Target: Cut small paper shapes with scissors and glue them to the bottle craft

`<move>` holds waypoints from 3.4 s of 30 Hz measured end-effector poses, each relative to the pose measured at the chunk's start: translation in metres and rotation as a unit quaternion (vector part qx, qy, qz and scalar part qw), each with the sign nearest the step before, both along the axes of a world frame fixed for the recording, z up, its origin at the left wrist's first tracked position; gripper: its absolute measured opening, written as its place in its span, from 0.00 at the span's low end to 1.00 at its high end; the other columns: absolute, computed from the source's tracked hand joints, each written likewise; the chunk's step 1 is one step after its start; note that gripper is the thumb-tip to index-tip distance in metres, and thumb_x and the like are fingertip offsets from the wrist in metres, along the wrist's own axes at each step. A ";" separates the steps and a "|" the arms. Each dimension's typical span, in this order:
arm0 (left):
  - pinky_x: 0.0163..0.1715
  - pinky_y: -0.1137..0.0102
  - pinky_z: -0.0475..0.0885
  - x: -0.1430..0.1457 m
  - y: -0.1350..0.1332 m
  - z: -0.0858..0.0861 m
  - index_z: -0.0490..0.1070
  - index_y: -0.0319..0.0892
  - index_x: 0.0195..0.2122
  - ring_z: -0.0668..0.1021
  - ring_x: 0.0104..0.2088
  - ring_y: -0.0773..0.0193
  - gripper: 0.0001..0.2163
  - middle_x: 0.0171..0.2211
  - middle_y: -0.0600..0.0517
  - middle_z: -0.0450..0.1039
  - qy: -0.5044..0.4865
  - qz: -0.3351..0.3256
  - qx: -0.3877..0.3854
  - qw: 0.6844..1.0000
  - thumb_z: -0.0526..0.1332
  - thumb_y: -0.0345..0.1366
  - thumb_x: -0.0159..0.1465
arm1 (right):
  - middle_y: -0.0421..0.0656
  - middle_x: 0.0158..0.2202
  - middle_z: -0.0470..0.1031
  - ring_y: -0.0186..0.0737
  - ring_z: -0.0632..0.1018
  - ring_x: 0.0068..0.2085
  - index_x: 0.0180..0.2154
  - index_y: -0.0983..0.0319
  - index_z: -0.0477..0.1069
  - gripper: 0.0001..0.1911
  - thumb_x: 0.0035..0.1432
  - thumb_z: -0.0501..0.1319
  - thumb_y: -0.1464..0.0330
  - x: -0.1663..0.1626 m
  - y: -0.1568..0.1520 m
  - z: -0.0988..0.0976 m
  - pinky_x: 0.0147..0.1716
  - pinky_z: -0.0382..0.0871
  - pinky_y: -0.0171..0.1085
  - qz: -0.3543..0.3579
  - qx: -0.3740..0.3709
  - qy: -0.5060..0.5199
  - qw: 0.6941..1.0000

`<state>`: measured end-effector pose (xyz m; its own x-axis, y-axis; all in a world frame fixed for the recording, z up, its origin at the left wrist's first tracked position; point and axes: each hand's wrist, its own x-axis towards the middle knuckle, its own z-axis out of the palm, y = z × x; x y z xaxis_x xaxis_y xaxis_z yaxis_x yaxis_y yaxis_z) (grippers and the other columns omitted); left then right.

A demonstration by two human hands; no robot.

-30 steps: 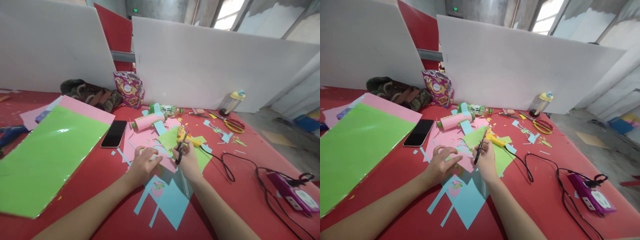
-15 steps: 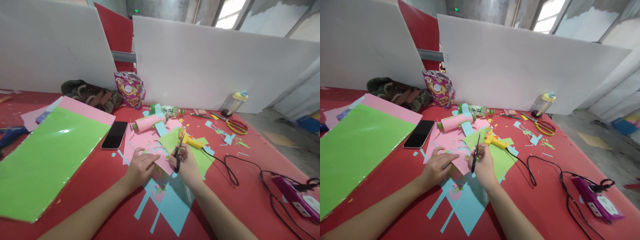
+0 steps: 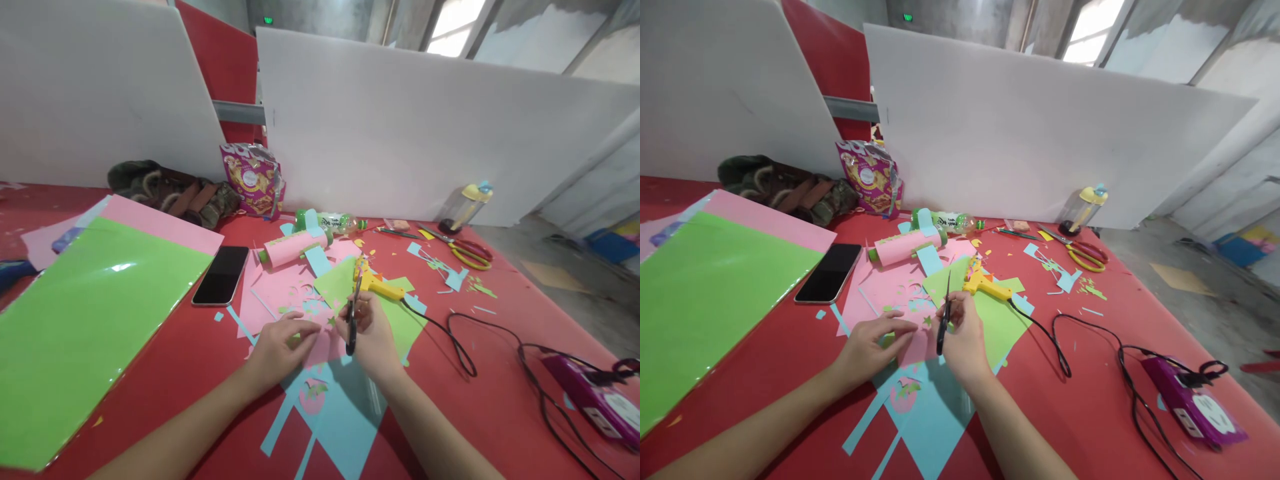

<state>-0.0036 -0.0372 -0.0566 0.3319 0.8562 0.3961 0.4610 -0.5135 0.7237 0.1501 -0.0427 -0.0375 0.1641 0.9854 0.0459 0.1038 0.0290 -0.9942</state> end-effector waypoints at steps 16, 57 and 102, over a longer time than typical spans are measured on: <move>0.36 0.70 0.73 0.005 -0.004 0.007 0.61 0.39 0.45 0.73 0.44 0.60 0.16 0.42 0.44 0.71 -0.070 -0.041 -0.210 0.974 0.54 0.30 0.54 | 0.37 0.23 0.61 0.34 0.68 0.26 0.31 0.60 0.59 0.10 0.43 0.54 0.75 -0.005 -0.006 -0.003 0.26 0.66 0.34 0.005 0.043 -0.102 0.994; 0.28 0.71 0.72 0.012 -0.007 0.005 0.61 0.38 0.33 0.75 0.27 0.67 0.10 0.23 0.53 0.69 -0.198 0.045 -0.347 0.915 0.59 0.35 0.50 | 0.41 0.27 0.70 0.36 0.73 0.27 0.33 0.61 0.62 0.14 0.40 0.53 0.78 -0.011 -0.014 -0.012 0.28 0.68 0.34 0.038 0.112 -0.238 0.964; 0.28 0.75 0.67 0.010 -0.006 0.002 0.59 0.40 0.33 0.73 0.26 0.69 0.12 0.22 0.56 0.69 -0.249 0.087 -0.360 0.895 0.60 0.31 0.48 | 0.38 0.24 0.65 0.33 0.70 0.26 0.33 0.62 0.61 0.14 0.40 0.54 0.78 -0.013 -0.014 -0.011 0.29 0.67 0.34 0.026 0.031 -0.173 0.984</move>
